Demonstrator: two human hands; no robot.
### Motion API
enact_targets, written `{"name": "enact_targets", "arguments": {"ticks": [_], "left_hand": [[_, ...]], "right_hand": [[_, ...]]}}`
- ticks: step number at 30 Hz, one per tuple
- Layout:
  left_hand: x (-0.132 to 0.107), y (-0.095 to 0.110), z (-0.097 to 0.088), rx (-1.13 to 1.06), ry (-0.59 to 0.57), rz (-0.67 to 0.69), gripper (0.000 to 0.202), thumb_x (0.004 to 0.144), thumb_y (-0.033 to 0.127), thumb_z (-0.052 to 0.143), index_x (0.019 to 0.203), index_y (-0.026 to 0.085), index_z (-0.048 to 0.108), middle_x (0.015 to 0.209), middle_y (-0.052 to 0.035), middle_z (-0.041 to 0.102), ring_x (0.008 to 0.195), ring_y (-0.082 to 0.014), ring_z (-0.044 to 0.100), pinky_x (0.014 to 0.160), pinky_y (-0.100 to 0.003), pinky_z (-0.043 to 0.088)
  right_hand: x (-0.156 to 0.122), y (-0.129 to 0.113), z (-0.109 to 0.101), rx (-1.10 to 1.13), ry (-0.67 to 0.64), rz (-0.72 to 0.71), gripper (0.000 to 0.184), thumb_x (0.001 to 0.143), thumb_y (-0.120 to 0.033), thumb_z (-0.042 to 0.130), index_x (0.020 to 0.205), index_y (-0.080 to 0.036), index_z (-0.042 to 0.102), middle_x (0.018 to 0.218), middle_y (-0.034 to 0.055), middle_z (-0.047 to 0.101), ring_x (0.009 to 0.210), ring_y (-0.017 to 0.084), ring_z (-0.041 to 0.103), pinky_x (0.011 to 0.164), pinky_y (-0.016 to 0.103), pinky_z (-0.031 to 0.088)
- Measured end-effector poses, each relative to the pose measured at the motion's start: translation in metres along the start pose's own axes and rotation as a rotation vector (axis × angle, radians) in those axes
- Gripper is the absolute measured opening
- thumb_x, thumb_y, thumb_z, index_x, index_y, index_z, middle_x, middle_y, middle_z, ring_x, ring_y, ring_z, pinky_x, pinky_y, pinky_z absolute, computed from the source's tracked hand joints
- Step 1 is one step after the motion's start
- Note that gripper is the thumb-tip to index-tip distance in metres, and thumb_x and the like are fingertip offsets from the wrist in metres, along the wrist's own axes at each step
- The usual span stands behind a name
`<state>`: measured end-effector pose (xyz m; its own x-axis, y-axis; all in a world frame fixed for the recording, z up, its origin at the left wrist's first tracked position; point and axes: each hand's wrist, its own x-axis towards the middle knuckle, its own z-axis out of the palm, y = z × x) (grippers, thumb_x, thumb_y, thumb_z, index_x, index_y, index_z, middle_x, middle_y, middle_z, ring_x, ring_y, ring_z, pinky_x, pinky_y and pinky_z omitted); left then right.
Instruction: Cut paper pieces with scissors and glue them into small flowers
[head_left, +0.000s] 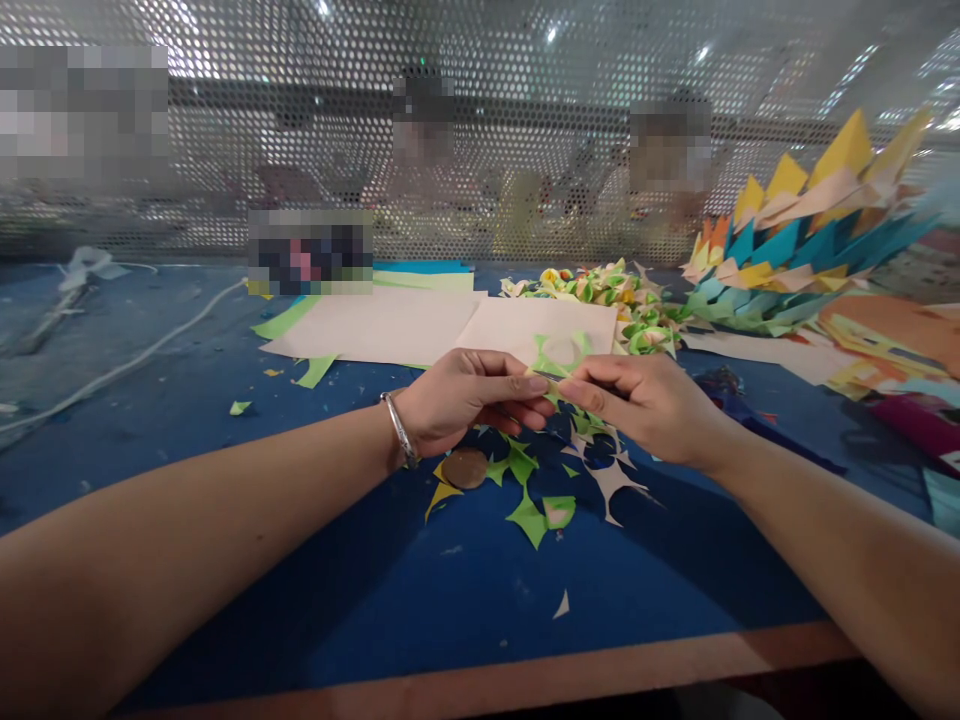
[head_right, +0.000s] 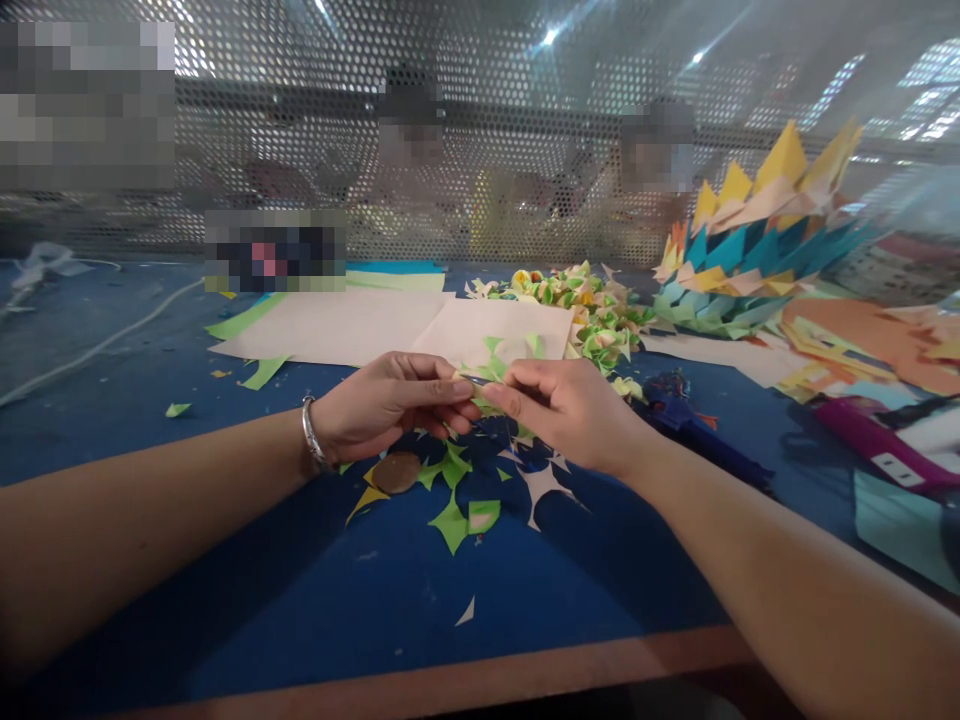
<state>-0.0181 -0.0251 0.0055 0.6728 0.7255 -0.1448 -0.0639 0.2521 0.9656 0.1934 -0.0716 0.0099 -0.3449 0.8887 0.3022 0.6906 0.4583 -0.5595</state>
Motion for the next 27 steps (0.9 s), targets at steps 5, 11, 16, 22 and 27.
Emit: {"name": "enact_targets", "arguments": {"ticks": [5, 11, 16, 22, 27], "left_hand": [[0.0006, 0.0002, -0.0009, 0.005, -0.02, -0.013, 0.017, 0.077, 0.024, 0.076, 0.069, 0.015, 0.065, 0.074, -0.002, 0.075, 0.066, -0.0113, 0.068, 0.063, -0.024, 0.048], [0.0012, 0.0006, -0.0025, -0.006, -0.039, -0.042, 0.018, 0.077, 0.024, 0.076, 0.068, 0.015, 0.063, 0.074, -0.0016, 0.075, 0.064, -0.0103, 0.068, 0.06, -0.023, 0.045], [0.0015, 0.0016, -0.0029, 0.01, -0.061, -0.057, 0.017, 0.076, 0.023, 0.077, 0.07, 0.015, 0.064, 0.074, -0.0016, 0.075, 0.065, -0.01, 0.068, 0.062, -0.023, 0.046], [0.0012, 0.0018, -0.0032, 0.0, -0.071, -0.061, 0.015, 0.078, 0.021, 0.075, 0.069, 0.014, 0.065, 0.073, -0.0017, 0.075, 0.063, -0.0094, 0.068, 0.06, -0.022, 0.045], [0.0013, 0.0012, -0.0029, -0.008, -0.083, -0.062, 0.015, 0.079, 0.02, 0.074, 0.068, 0.014, 0.065, 0.072, -0.0014, 0.075, 0.062, -0.0092, 0.068, 0.057, -0.021, 0.045]], "right_hand": [[-0.0001, 0.0006, -0.0003, 0.019, -0.004, -0.004, 0.044, 0.094, -0.052, 0.05, 0.067, -0.018, 0.055, 0.054, -0.0051, 0.034, 0.051, 0.008, 0.032, 0.047, 0.025, 0.026], [0.0005, 0.001, 0.0001, 0.026, -0.012, -0.027, 0.043, 0.094, -0.052, 0.05, 0.067, -0.019, 0.055, 0.055, -0.0051, 0.035, 0.051, 0.009, 0.032, 0.048, 0.025, 0.027], [-0.0001, 0.0008, -0.0002, 0.021, -0.025, -0.032, 0.044, 0.095, -0.051, 0.049, 0.066, -0.018, 0.053, 0.055, -0.0051, 0.035, 0.051, 0.008, 0.033, 0.047, 0.024, 0.027], [-0.0001, 0.0007, 0.0002, 0.022, -0.032, -0.031, 0.045, 0.095, -0.052, 0.048, 0.067, -0.018, 0.054, 0.055, -0.0053, 0.035, 0.051, 0.008, 0.032, 0.047, 0.024, 0.026], [0.0003, 0.0012, 0.0012, 0.024, -0.031, -0.024, 0.045, 0.095, -0.053, 0.049, 0.067, -0.018, 0.053, 0.055, -0.0053, 0.035, 0.051, 0.008, 0.033, 0.047, 0.023, 0.027]]}}
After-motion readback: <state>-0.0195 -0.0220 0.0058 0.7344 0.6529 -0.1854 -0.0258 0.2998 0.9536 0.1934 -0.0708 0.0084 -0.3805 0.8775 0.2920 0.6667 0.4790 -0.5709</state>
